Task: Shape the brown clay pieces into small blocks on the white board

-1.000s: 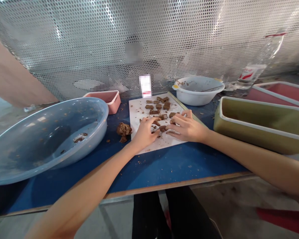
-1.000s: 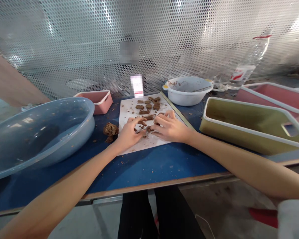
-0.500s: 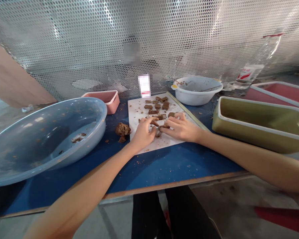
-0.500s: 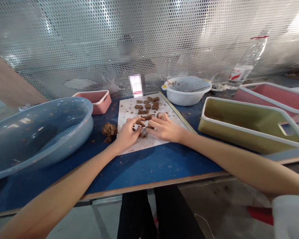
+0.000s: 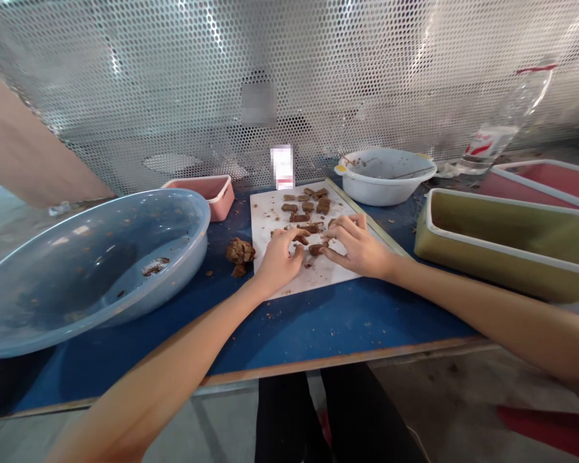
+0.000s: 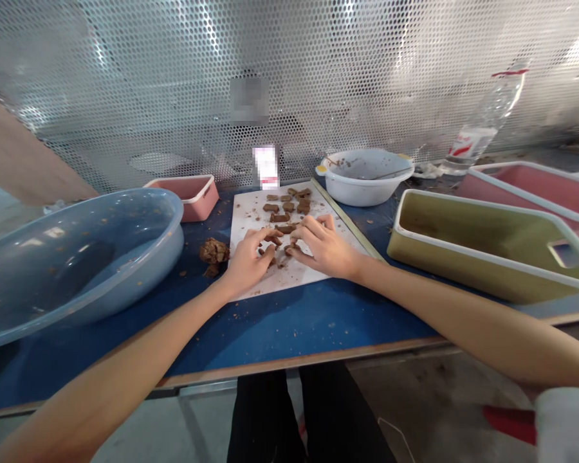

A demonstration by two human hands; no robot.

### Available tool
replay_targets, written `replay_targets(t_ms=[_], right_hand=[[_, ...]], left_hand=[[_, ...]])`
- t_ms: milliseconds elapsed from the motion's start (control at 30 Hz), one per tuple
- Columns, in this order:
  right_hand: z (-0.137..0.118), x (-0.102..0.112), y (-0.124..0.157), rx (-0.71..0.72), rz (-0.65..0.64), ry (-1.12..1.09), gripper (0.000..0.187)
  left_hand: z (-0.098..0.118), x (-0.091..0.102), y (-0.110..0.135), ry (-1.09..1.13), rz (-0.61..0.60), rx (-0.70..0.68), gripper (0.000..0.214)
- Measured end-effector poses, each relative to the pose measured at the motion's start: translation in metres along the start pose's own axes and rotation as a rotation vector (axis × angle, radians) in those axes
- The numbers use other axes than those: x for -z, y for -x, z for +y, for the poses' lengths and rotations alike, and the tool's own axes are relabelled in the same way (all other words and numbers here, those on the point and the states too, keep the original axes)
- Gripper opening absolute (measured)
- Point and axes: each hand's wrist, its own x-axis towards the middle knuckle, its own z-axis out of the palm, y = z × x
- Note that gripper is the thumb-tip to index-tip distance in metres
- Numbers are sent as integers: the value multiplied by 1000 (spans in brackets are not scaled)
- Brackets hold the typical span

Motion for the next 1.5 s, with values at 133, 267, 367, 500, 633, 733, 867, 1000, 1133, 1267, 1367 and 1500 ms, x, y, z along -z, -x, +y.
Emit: replay_targets(t_ms=[133,267,367,500,633,733,867,1000,1133,1267,1367,1500], right_hand=[[1,5,0,-6,-9,-4,19],[2,11,-1,22,-63,18,32],[4,13,0,31,-71,24,41],[5,15,1,-3,-102,-21,41],[5,16,1,-82,-149,-98,32],[4,14,2,-115,-106,-139,24],[4,11,3,-95,-30,-156,19],[8,11,5,-88,-57,-170,22],[10,9,6,-70,-81,-180,26],[8,8,6,-74,-34,-212,19],[5,9,5,-52,-48,-234,23],[4,11,4,-56,-44,-233,22]], left_hand=[[0,0,0,-2,-2,-4,34],[-3,-1,0,-3,11,-4,33],[-5,-1,0,-2,19,5,32],[-5,0,0,-9,28,17,33],[-4,0,0,-9,38,30,34],[-4,0,0,-12,47,34,34],[-5,0,0,-5,51,25,33],[-4,1,0,-16,49,31,34],[-3,1,0,-20,42,39,35],[-4,1,1,-11,47,34,35],[-5,0,1,-10,48,27,34],[-5,0,1,-9,51,18,33]])
